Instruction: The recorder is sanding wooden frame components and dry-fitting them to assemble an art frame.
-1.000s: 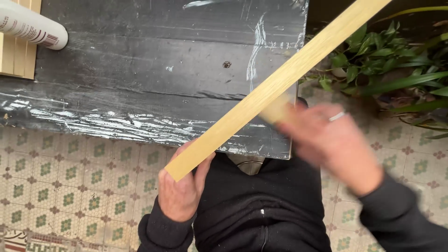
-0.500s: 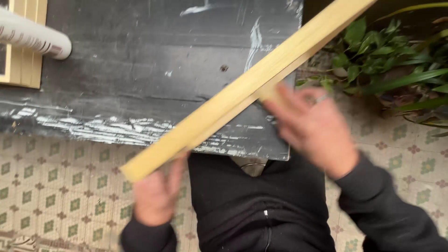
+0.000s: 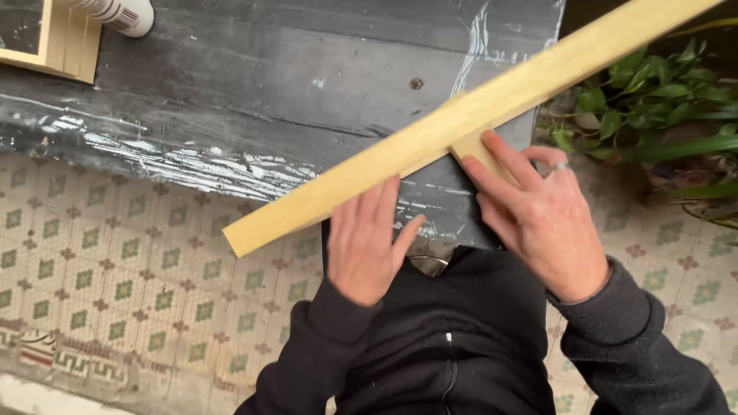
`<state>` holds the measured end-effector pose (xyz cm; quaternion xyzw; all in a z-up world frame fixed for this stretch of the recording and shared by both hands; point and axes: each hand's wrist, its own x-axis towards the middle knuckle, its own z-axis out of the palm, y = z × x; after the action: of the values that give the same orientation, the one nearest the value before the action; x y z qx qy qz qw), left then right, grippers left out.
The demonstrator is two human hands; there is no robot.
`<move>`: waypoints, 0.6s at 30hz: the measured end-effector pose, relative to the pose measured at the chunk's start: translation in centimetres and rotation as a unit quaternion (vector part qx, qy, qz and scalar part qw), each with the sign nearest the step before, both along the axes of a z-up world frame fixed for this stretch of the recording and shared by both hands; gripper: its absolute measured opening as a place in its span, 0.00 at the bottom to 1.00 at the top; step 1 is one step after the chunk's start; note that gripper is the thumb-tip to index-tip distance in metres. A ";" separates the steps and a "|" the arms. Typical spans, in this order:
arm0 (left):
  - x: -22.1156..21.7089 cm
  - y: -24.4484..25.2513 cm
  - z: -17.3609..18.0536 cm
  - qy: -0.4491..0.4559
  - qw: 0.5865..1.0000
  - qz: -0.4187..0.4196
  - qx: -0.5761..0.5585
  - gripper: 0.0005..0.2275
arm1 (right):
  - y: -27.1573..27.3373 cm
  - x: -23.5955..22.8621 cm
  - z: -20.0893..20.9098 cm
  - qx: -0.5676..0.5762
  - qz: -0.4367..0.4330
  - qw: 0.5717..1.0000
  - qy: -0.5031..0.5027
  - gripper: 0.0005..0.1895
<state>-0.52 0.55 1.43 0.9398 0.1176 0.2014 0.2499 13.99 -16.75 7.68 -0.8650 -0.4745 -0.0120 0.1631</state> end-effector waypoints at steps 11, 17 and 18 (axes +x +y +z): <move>1.1 -0.2 -2.8 -0.023 0.999 -0.028 0.035 0.35 | 0.5 -1.0 -0.6 -0.003 0.015 1.000 -0.017 0.32; 0.5 -0.2 -2.9 -0.015 0.999 -0.036 0.020 0.35 | 1.3 -0.8 -0.2 -0.008 -0.017 0.998 -0.059 0.32; 0.7 -0.2 -3.0 -0.020 0.999 -0.033 0.027 0.35 | 2.4 -1.6 0.0 0.012 0.027 0.998 -0.049 0.33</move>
<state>0.14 0.40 -1.57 0.9453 0.0759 0.2149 0.2333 12.39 -14.35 7.64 -0.8482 -0.5048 -0.0558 0.1504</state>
